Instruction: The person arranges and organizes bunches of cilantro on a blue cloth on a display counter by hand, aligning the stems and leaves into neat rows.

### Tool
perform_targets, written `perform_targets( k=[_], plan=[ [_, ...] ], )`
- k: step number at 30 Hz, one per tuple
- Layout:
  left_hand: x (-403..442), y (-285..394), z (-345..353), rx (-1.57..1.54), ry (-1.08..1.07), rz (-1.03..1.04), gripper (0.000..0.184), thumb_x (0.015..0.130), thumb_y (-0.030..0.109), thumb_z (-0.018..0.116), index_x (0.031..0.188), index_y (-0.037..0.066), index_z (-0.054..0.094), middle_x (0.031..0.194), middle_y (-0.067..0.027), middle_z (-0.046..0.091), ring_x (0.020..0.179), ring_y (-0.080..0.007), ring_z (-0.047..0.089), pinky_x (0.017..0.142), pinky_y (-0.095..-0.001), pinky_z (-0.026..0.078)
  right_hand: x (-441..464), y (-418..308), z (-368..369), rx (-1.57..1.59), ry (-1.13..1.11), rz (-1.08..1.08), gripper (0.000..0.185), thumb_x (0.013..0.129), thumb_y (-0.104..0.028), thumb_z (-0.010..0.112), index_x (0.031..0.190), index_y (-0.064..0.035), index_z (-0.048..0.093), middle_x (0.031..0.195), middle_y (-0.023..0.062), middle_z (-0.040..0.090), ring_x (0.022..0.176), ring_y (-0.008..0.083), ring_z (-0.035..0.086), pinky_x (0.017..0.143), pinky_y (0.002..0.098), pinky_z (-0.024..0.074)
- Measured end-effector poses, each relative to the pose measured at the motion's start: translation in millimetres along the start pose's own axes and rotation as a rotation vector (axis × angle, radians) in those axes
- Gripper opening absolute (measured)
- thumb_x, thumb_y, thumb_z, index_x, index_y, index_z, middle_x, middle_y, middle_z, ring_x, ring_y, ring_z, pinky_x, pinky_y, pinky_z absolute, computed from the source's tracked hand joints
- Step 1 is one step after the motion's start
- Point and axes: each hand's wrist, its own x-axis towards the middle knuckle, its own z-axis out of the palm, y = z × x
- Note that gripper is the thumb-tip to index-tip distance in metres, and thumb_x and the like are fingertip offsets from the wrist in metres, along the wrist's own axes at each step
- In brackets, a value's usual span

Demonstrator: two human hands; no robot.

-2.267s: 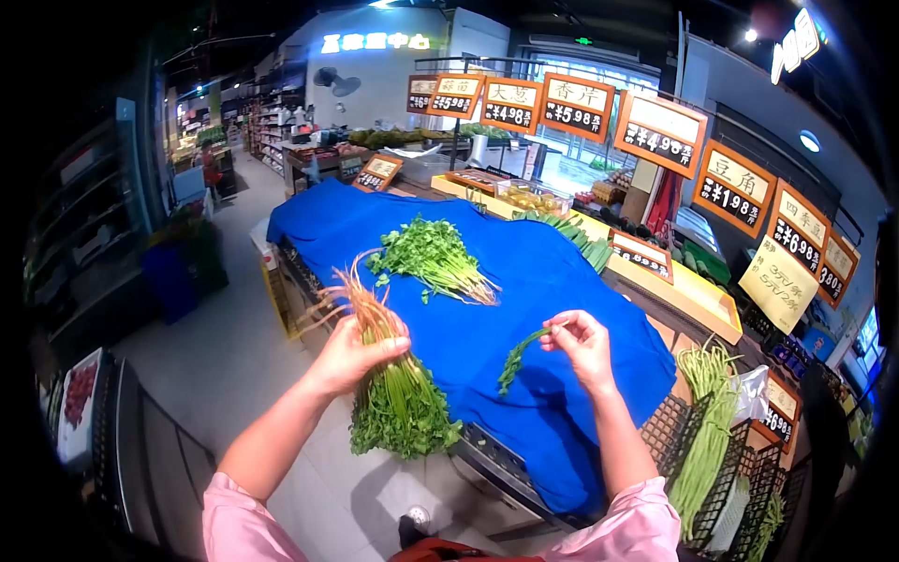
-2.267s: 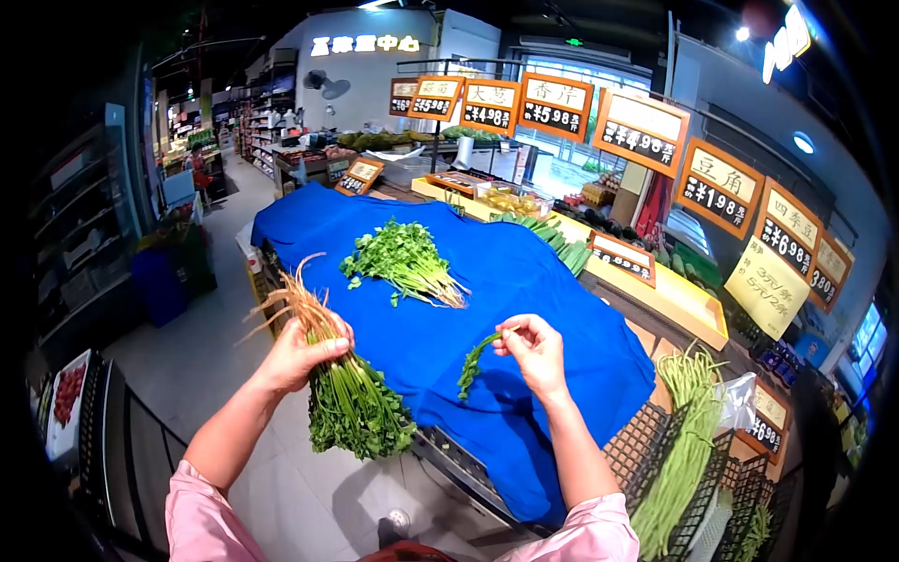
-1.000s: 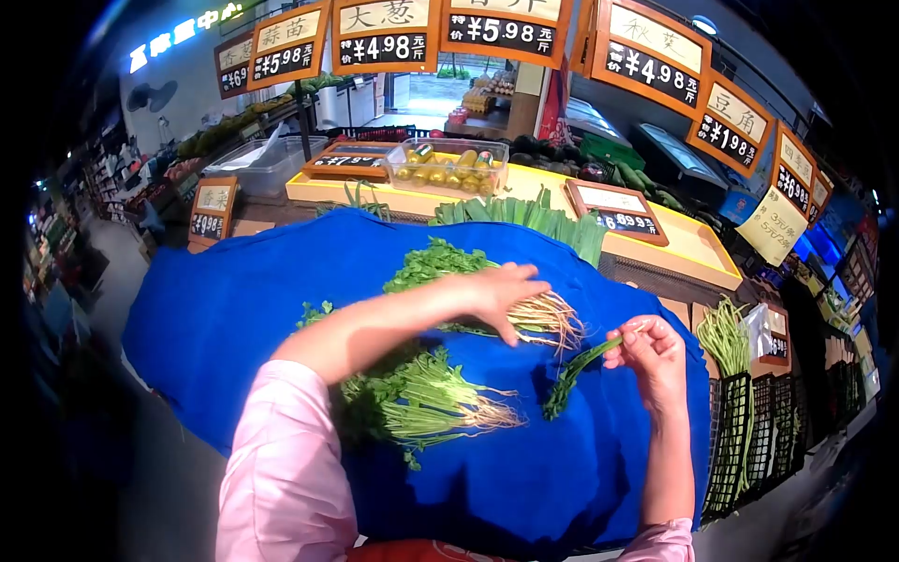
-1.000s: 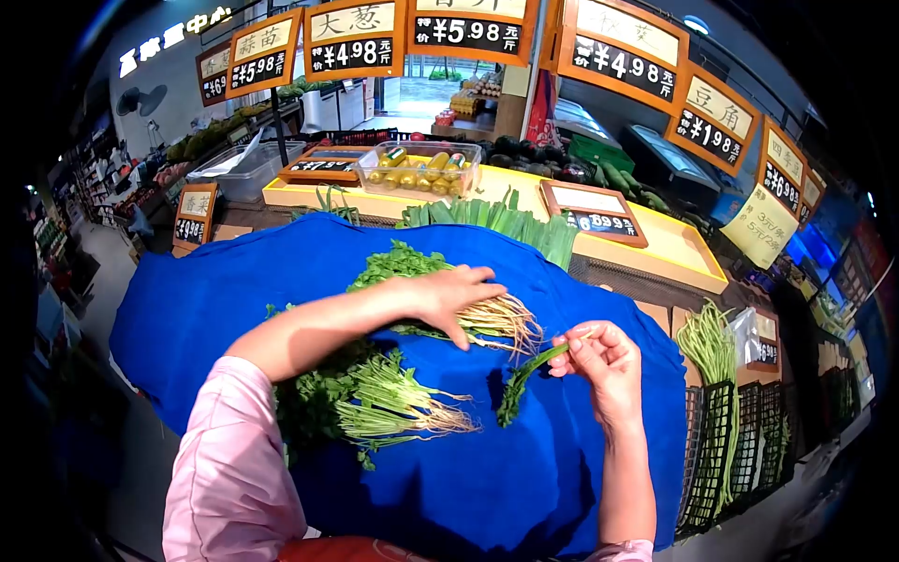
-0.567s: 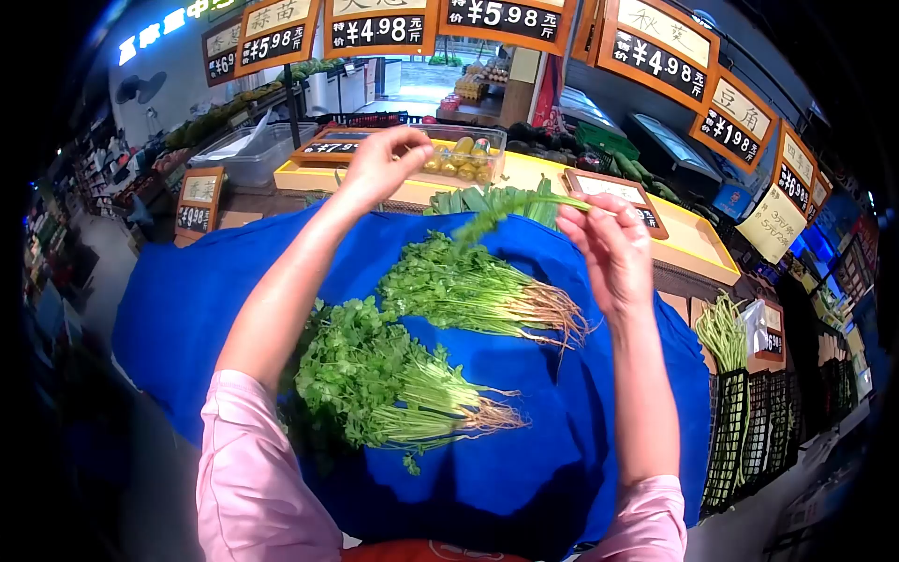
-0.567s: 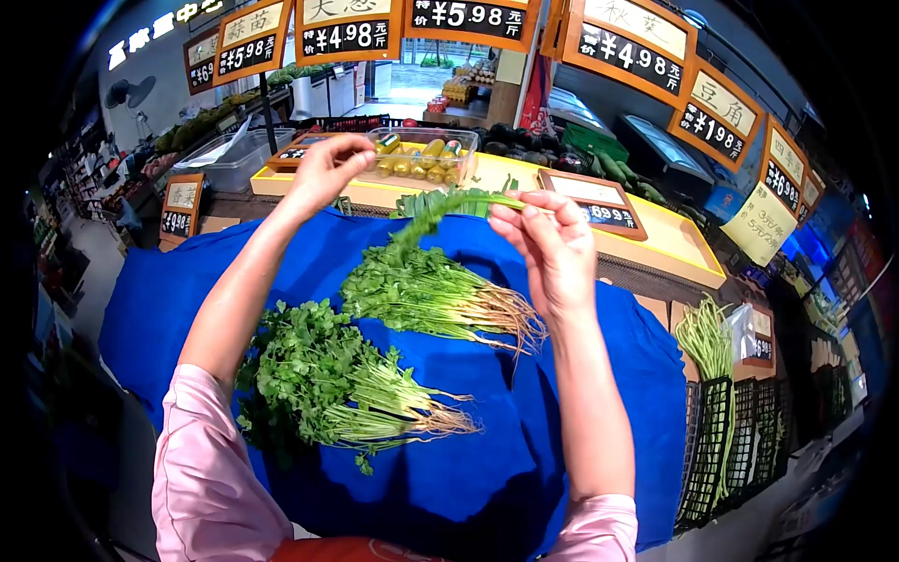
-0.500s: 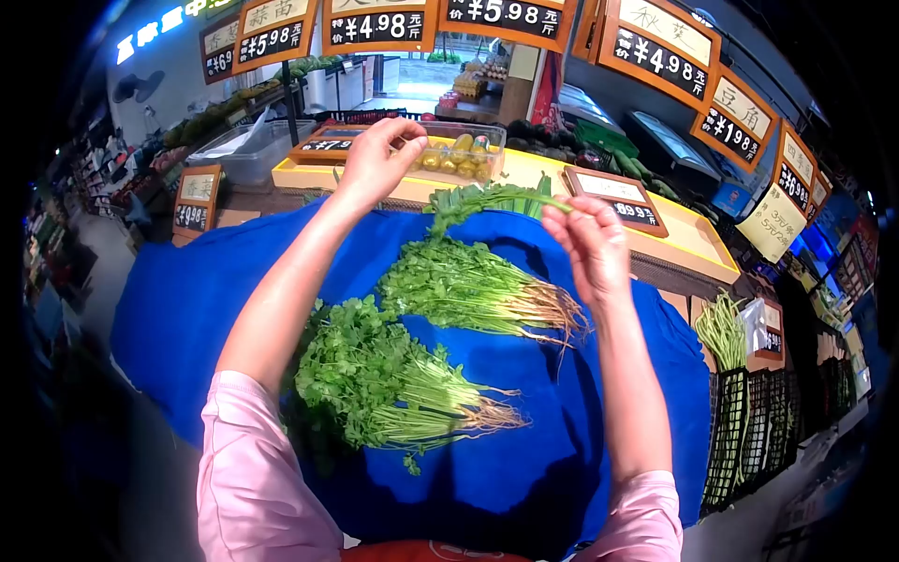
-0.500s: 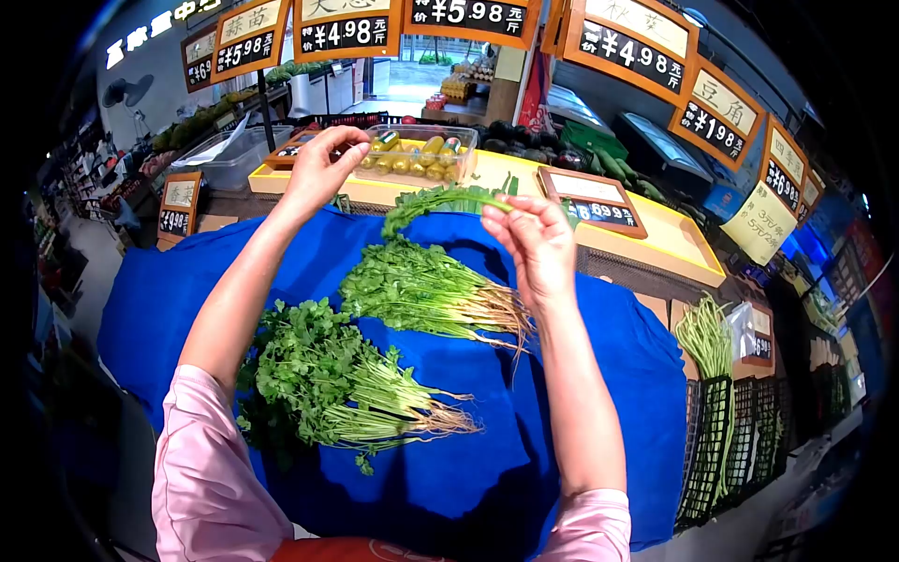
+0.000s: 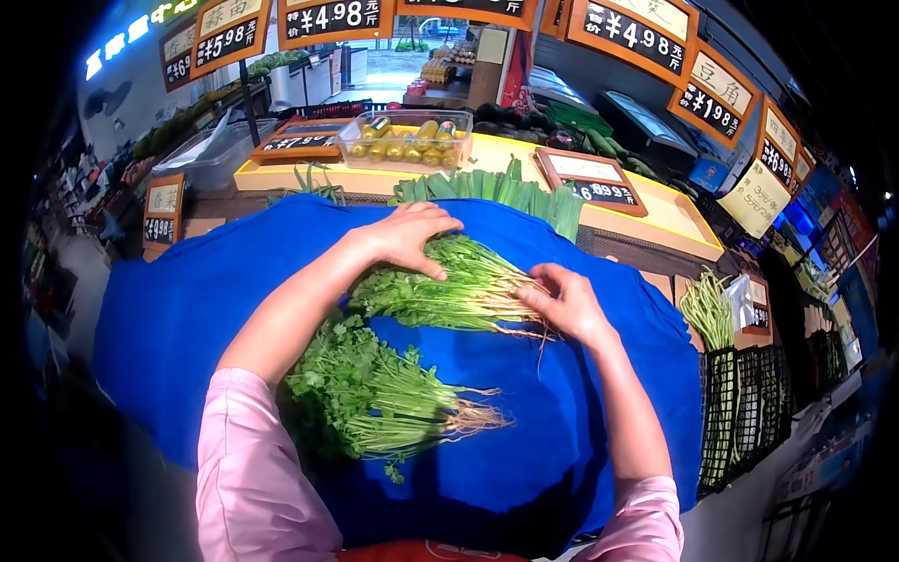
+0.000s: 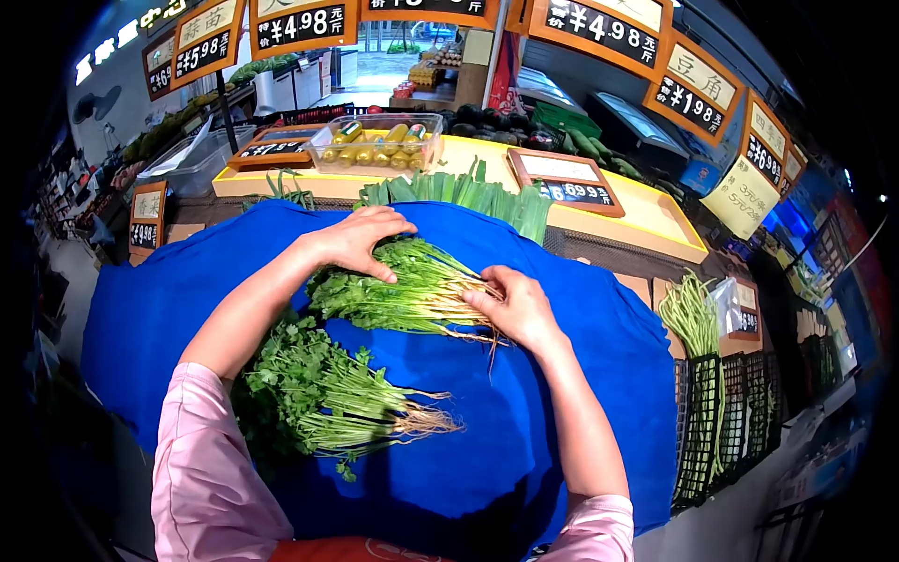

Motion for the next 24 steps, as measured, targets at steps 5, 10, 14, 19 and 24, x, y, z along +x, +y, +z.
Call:
perform_targets(
  k=[5, 10, 14, 19, 24],
  plan=[
    [-2.8, -3.6, -6.5, -0.088, -0.217, -0.113, 0.096, 0.066, 0.053, 0.080, 0.143, 0.013, 0.040, 0.138, -0.0168, 0.048, 0.131, -0.0362, 0.040, 0.110, -0.0442, 0.030, 5.4, -0.4, 7.6, -0.032, -0.085, 0.081, 0.033, 0.080, -0.028, 0.074, 0.099, -0.0017, 0.067, 0.084, 0.0179, 0.069, 0.083, 0.0328, 0.067, 0.074, 0.0415, 0.0502],
    [-4.2, -6.4, -5.9, -0.298, -0.124, -0.133, 0.056, 0.070, 0.032, 0.083, 0.117, 0.007, 0.065, 0.108, -0.0134, 0.068, 0.100, -0.0265, 0.064, 0.089, -0.0363, 0.048, 12.9, -8.9, 1.8, 0.054, -0.024, 0.102, 0.023, 0.080, -0.020, 0.073, 0.092, -0.0008, 0.068, 0.073, 0.0141, 0.066, 0.070, 0.0237, 0.065, 0.067, 0.0366, 0.0490],
    [8.5, -15.6, -10.2, -0.313, 0.085, -0.122, 0.040, 0.071, 0.026, 0.083, 0.102, 0.003, 0.070, 0.090, -0.0122, 0.070, 0.084, -0.0216, 0.065, 0.077, -0.0348, 0.050, 33.2, 1.8, 5.6, 0.082, 0.101, 0.072, 0.019, 0.082, -0.020, 0.071, 0.087, -0.0018, 0.068, 0.063, 0.0097, 0.061, 0.059, 0.0176, 0.058, 0.059, 0.0349, 0.0457],
    [38.3, -24.6, -0.9, 0.072, 0.233, -0.211, 0.048, 0.078, 0.039, 0.074, 0.115, 0.009, 0.064, 0.109, -0.0135, 0.064, 0.108, -0.0334, 0.058, 0.096, -0.0468, 0.041, 62.2, 23.0, 16.0, -0.085, 0.264, 0.127, 0.017, 0.084, -0.021, 0.068, 0.089, -0.0052, 0.069, 0.080, 0.0152, 0.069, 0.079, 0.0319, 0.067, 0.071, 0.0410, 0.0503],
    [29.4, -26.1, 5.7, 0.006, 0.223, -0.198, 0.055, 0.082, 0.035, 0.071, 0.129, 0.014, 0.055, 0.124, -0.0148, 0.056, 0.122, -0.0344, 0.048, 0.106, -0.0536, 0.032, 45.2, 29.9, 11.9, -0.037, 0.135, 0.073, 0.024, 0.083, -0.018, 0.070, 0.099, -0.0007, 0.067, 0.081, 0.0139, 0.068, 0.075, 0.0235, 0.066, 0.071, 0.0361, 0.0508]
  ],
)
